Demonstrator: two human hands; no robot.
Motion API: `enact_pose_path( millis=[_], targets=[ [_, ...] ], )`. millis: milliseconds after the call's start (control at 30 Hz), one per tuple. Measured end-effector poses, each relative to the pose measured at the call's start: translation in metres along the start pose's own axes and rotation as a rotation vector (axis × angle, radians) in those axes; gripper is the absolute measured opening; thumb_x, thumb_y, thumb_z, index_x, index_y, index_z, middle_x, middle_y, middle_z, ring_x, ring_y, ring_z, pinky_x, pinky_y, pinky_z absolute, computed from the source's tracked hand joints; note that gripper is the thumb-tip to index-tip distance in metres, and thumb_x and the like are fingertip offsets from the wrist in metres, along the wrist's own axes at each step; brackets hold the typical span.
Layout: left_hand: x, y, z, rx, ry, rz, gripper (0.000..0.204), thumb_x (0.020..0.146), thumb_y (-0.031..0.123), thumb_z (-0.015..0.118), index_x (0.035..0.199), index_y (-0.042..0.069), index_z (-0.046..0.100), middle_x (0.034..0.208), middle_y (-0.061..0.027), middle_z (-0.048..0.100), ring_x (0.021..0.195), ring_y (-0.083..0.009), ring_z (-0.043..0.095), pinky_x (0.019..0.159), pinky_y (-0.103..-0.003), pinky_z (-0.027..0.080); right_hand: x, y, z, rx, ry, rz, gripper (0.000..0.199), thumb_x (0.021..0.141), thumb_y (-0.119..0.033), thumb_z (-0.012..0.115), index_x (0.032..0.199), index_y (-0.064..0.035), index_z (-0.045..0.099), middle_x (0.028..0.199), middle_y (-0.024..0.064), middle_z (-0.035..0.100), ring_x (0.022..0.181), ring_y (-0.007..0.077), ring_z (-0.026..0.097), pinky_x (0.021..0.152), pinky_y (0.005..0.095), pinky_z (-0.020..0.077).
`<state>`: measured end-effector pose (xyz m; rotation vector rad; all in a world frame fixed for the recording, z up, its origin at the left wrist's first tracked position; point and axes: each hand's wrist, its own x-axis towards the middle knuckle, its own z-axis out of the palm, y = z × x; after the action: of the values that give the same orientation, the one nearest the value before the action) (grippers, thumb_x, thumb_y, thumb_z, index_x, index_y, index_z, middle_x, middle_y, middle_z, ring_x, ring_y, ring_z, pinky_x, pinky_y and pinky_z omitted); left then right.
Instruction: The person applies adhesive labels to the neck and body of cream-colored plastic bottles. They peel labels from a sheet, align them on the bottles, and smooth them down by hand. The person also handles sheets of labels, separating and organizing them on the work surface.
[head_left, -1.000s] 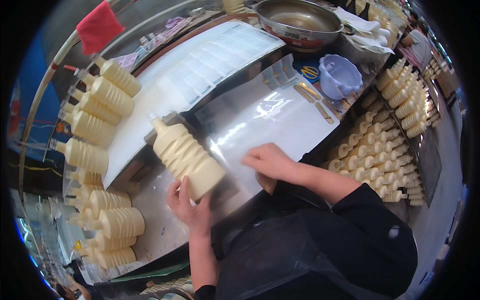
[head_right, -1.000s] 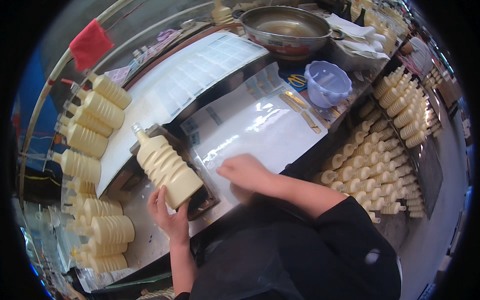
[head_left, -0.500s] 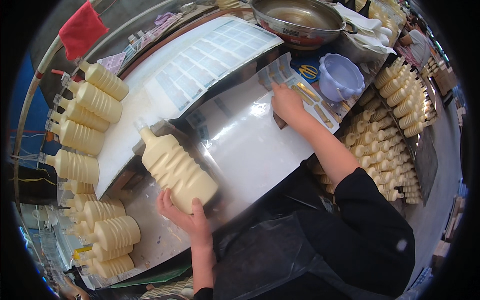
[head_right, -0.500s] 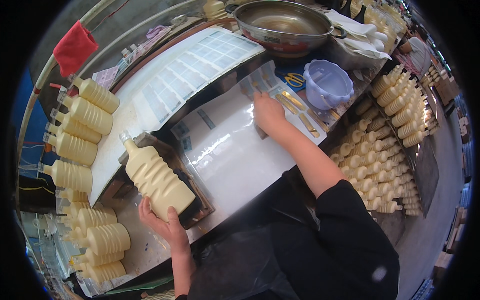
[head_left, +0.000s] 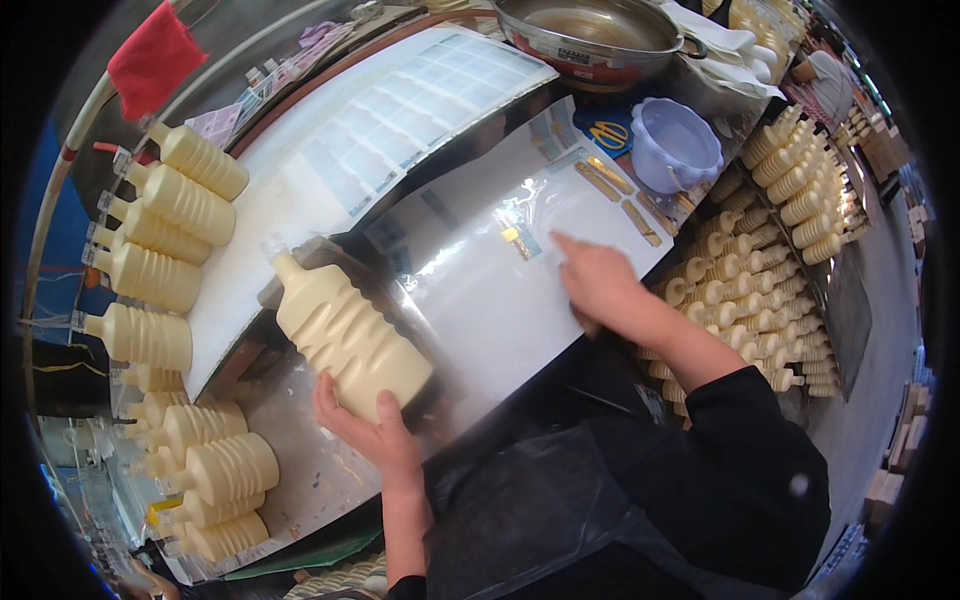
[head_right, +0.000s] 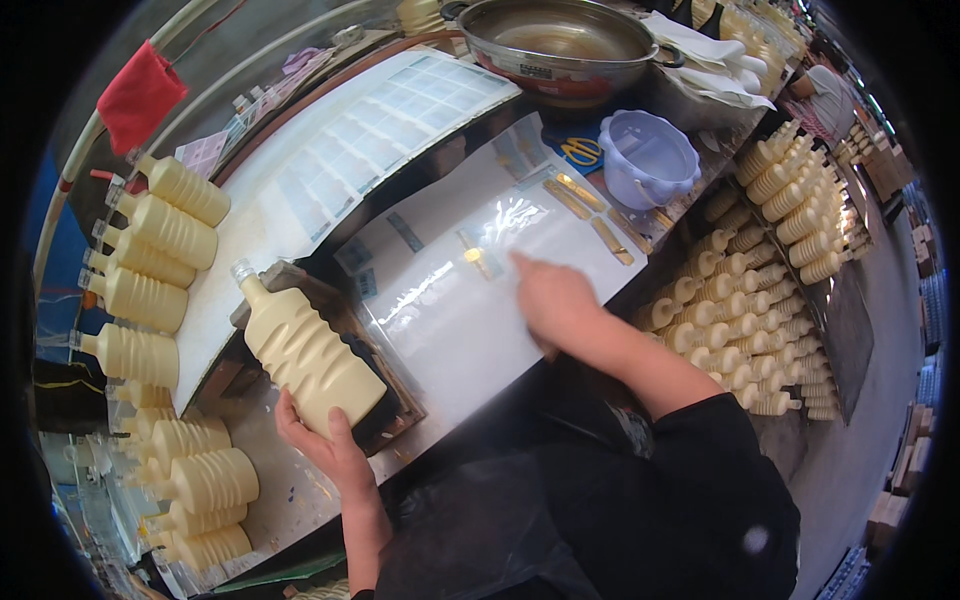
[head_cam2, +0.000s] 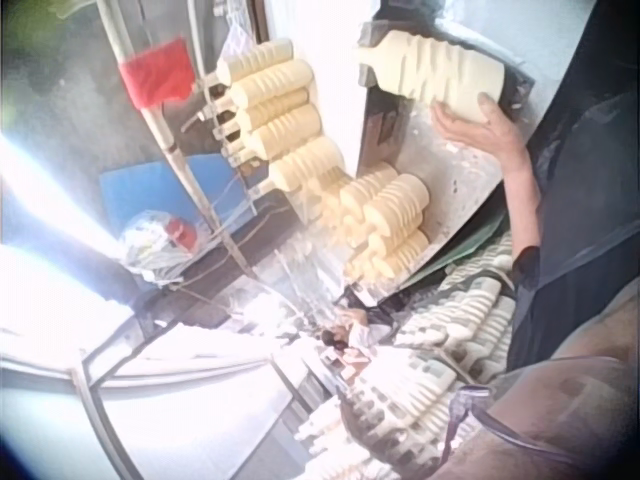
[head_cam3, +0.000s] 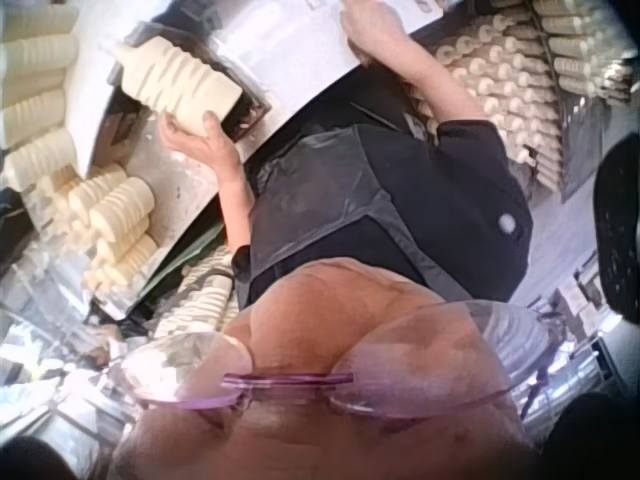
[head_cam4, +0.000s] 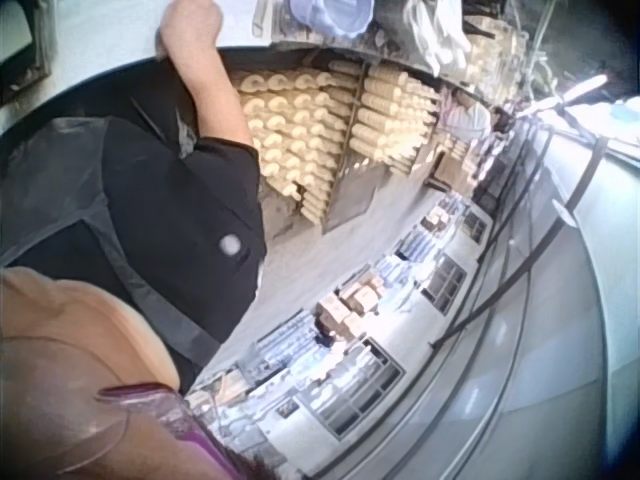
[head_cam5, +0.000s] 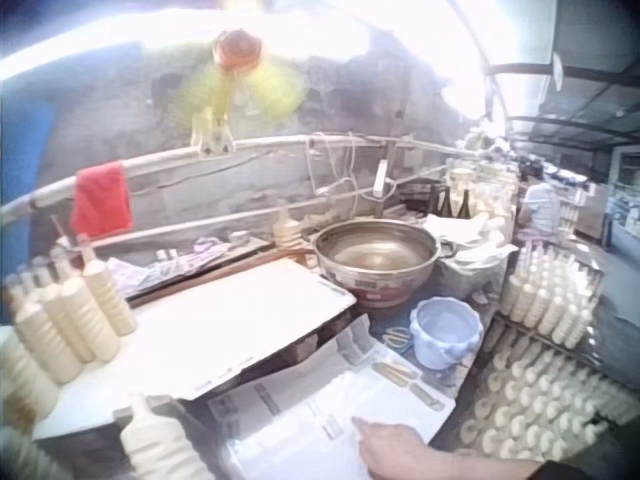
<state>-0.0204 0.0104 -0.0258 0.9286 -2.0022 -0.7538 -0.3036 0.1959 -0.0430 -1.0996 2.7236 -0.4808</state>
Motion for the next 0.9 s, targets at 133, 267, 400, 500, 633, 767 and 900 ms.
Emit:
enact_pose_path(
  millis=[133, 267, 400, 500, 633, 767, 900],
  targets=[
    [-0.002, 0.001, -0.004, 0.013, -0.038, -0.001, 0.076, 0.093, 0.038, 0.061, 0.150, -0.003, 0.030, 0.150, -0.0224, 0.030, 0.140, -0.0375, 0.031, 0.118, -0.050, 0.024, 0.004, 0.069, -0.023, -0.177, 0.296, 0.127, 0.034, 0.087, -0.011, 0.057, 0.119, -0.0042, 0.067, 0.097, 0.0210, 0.070, 0.084, 0.0410, 0.068, 0.076, 0.0503, 0.0551],
    [-0.007, 0.003, -0.005, 0.016, -0.043, -0.005, 0.076, 0.093, 0.035, 0.061, 0.151, -0.003, 0.029, 0.151, -0.0229, 0.029, 0.141, -0.0378, 0.031, 0.118, -0.051, 0.025, -0.026, 0.109, -0.031, -0.277, 0.287, 0.207, 0.031, 0.086, -0.008, 0.057, 0.115, -0.0027, 0.066, 0.096, 0.0202, 0.066, 0.084, 0.0398, 0.068, 0.072, 0.0510, 0.0552],
    [-0.012, 0.003, -0.005, 0.011, -0.043, -0.017, 0.074, 0.094, 0.030, 0.061, 0.151, -0.003, 0.028, 0.151, -0.0229, 0.028, 0.141, -0.0372, 0.031, 0.118, -0.050, 0.025, -0.065, 0.102, -0.015, -0.339, 0.180, 0.247, 0.035, 0.084, -0.004, 0.058, 0.119, -0.0049, 0.063, 0.099, 0.0169, 0.061, 0.081, 0.0391, 0.066, 0.070, 0.0497, 0.0554],
    [-0.011, 0.010, -0.006, 0.035, -0.050, -0.042, 0.071, 0.093, 0.023, 0.061, 0.151, -0.002, 0.028, 0.151, -0.0222, 0.028, 0.141, -0.0365, 0.032, 0.119, -0.050, 0.025, -0.078, 0.104, -0.019, -0.241, 0.269, 0.092, 0.039, 0.083, -0.003, 0.062, 0.122, -0.0064, 0.061, 0.103, 0.0151, 0.058, 0.080, 0.0369, 0.067, 0.068, 0.0470, 0.0564],
    [-0.011, 0.012, -0.007, -0.016, 0.006, -0.004, 0.066, 0.093, 0.016, 0.060, 0.150, -0.002, 0.031, 0.151, -0.0212, 0.029, 0.140, -0.0354, 0.034, 0.120, -0.049, 0.025, -0.069, 0.114, -0.028, -0.179, 0.377, -0.088, 0.041, 0.081, 0.000, 0.063, 0.121, -0.0074, 0.062, 0.115, 0.0120, 0.060, 0.083, 0.0336, 0.068, 0.070, 0.0445, 0.0562],
    [-0.010, 0.022, -0.011, 0.030, 0.045, 0.044, 0.062, 0.093, 0.014, 0.059, 0.147, -0.002, 0.034, 0.151, -0.0203, 0.031, 0.141, -0.0345, 0.034, 0.120, -0.048, 0.025, -0.064, 0.139, -0.014, -0.223, 0.476, -0.208, 0.037, 0.078, 0.002, 0.064, 0.114, -0.0079, 0.065, 0.116, 0.0065, 0.065, 0.082, 0.0282, 0.069, 0.070, 0.0401, 0.0567],
    [-0.014, 0.028, -0.018, 0.040, 0.083, 0.086, 0.057, 0.093, 0.013, 0.059, 0.144, -0.002, 0.038, 0.151, -0.0196, 0.032, 0.141, -0.0339, 0.034, 0.119, -0.047, 0.025, -0.060, 0.163, -0.014, -0.201, 0.526, -0.314, 0.025, 0.082, -0.004, 0.069, 0.106, -0.0080, 0.068, 0.108, 0.0049, 0.069, 0.083, 0.0264, 0.070, 0.069, 0.0367, 0.0576]
  ],
)
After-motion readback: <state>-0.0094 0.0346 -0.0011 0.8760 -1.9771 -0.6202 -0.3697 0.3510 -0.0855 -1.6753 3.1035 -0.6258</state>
